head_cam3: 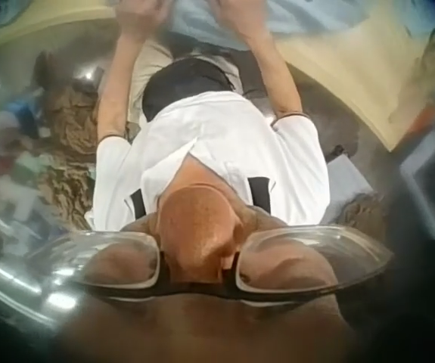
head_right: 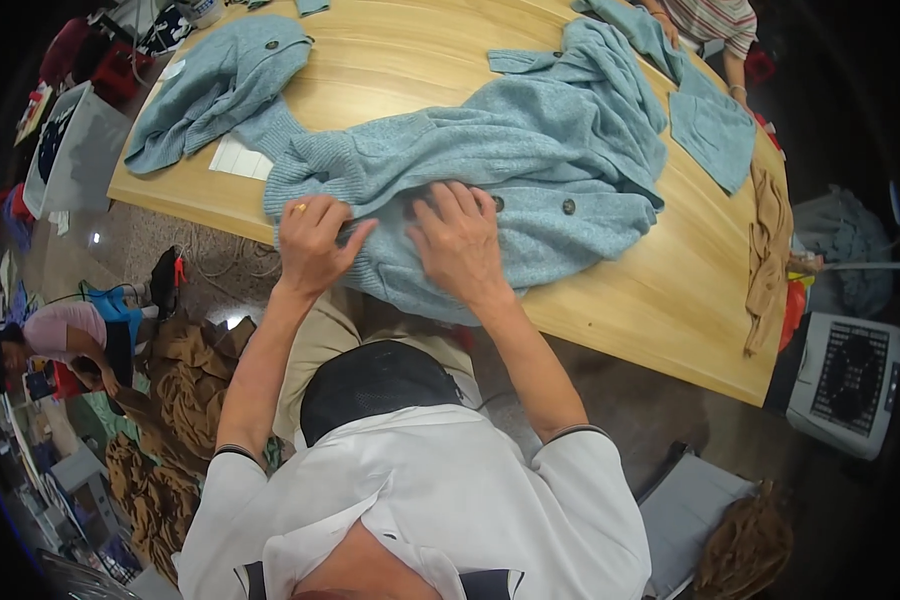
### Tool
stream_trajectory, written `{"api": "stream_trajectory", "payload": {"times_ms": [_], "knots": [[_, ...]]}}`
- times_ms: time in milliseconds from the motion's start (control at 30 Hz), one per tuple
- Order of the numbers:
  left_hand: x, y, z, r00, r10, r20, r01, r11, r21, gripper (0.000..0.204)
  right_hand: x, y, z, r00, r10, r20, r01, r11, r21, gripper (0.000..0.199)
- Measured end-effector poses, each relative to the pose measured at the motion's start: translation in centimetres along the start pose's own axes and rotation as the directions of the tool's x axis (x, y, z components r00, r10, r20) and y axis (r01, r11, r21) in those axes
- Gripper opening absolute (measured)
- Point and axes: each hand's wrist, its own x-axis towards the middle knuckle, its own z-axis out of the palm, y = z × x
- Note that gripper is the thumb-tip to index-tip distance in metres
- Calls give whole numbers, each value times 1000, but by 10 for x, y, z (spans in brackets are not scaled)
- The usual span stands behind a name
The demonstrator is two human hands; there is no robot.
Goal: Buttoning up light blue cardigans on a workbench in a factory setting.
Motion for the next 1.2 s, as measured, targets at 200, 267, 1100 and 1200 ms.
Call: {"api": "stream_trajectory", "payload": {"times_ms": [200, 267, 1100, 1200], "knots": [[42, 20, 40, 931, -234, 278, 285, 945, -159, 41, 3, -1, 12, 1000, 9, 21, -9, 1000, 23, 30], [44, 24, 49, 931, -238, 276, 287, 946, -151, 37, -1, 4, 19, 1000, 16, 23, -16, 1000, 11, 29], [39, 4, 47, 709, -227, 668, 705, 198, -681, 20, -4, 13, 20, 959, -65, -277, 121, 974, 190, 19], [39, 4, 47, 696, -214, 685, 718, 176, -674, 23, -6, 12, 21, 943, -69, -326, 143, 967, 210, 20]]}}
